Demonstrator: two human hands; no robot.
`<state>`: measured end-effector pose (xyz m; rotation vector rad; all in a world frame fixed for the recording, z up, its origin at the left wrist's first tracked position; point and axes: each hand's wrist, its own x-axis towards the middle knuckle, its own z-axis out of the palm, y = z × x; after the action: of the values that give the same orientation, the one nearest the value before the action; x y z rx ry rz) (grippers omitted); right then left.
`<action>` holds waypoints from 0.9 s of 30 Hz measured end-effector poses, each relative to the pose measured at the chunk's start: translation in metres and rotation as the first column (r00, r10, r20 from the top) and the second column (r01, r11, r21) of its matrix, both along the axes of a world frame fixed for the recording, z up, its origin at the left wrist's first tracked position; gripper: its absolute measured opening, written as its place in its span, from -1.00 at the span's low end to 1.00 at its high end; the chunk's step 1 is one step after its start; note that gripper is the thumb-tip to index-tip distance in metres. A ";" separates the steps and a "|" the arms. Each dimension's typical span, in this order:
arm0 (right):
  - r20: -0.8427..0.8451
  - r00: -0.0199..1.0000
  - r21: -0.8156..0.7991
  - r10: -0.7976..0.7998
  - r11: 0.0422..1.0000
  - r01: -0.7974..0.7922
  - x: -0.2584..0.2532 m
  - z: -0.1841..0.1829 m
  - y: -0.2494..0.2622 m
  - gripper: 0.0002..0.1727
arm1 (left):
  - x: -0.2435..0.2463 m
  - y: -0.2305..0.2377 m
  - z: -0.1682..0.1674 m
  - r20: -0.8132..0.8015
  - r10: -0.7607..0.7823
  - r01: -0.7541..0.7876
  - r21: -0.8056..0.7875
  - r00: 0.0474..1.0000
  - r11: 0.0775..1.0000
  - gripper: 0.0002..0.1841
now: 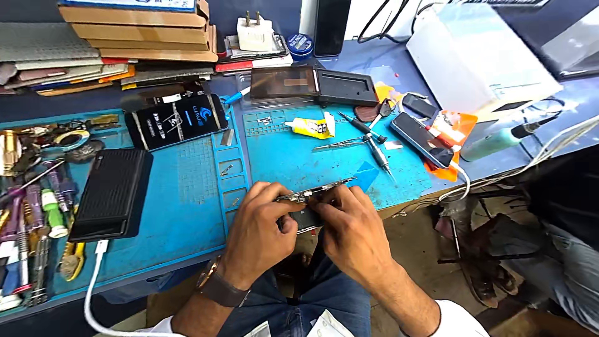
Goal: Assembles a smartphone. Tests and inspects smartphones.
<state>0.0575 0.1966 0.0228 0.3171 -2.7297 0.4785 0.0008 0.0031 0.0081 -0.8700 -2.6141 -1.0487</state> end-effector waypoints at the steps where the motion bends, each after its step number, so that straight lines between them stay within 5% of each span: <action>1: -0.020 1.000 -0.075 -0.004 0.997 0.002 0.002 0.003 0.005 -0.72 | 0.000 0.001 0.000 -0.001 0.000 0.000 0.002 1.000 1.000 -0.68; 5: -0.076 0.975 -0.195 -0.207 0.962 0.189 -0.008 0.025 0.057 -0.79 | -0.002 0.002 -0.002 -0.002 0.011 -0.011 0.019 1.000 1.000 -0.68; 9: 0.147 0.877 -0.066 -0.458 0.880 0.470 -0.049 0.028 0.108 -0.62 | -0.003 0.001 -0.005 -0.004 0.011 -0.011 0.024 1.000 1.000 -0.68; 16: 0.193 0.858 0.115 -0.477 0.879 0.463 -0.070 0.017 0.110 -0.70 | -0.003 0.002 -0.006 -0.015 0.021 -0.021 0.031 1.000 0.999 -0.68; 23: 0.200 0.799 0.270 -0.567 0.816 0.511 -0.053 0.050 0.109 -0.79 | -0.001 0.002 -0.007 -0.045 0.020 -0.019 0.031 0.999 0.999 -0.68; 25: 0.226 0.792 0.196 -0.567 0.823 0.533 -0.049 0.059 0.113 -0.78 | -0.002 0.003 -0.009 -0.064 0.020 -0.018 0.040 0.998 0.999 -0.69; 27: 0.255 0.842 -0.093 -0.475 0.855 0.510 -0.051 0.064 0.118 -0.75 | -0.002 0.003 -0.010 -0.076 0.021 -0.018 0.045 0.997 0.999 -0.69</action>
<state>0.0062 0.3147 0.0866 -0.5100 -2.8088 0.6016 -0.0012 0.0059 -0.0019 -0.8555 -2.5225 -1.0427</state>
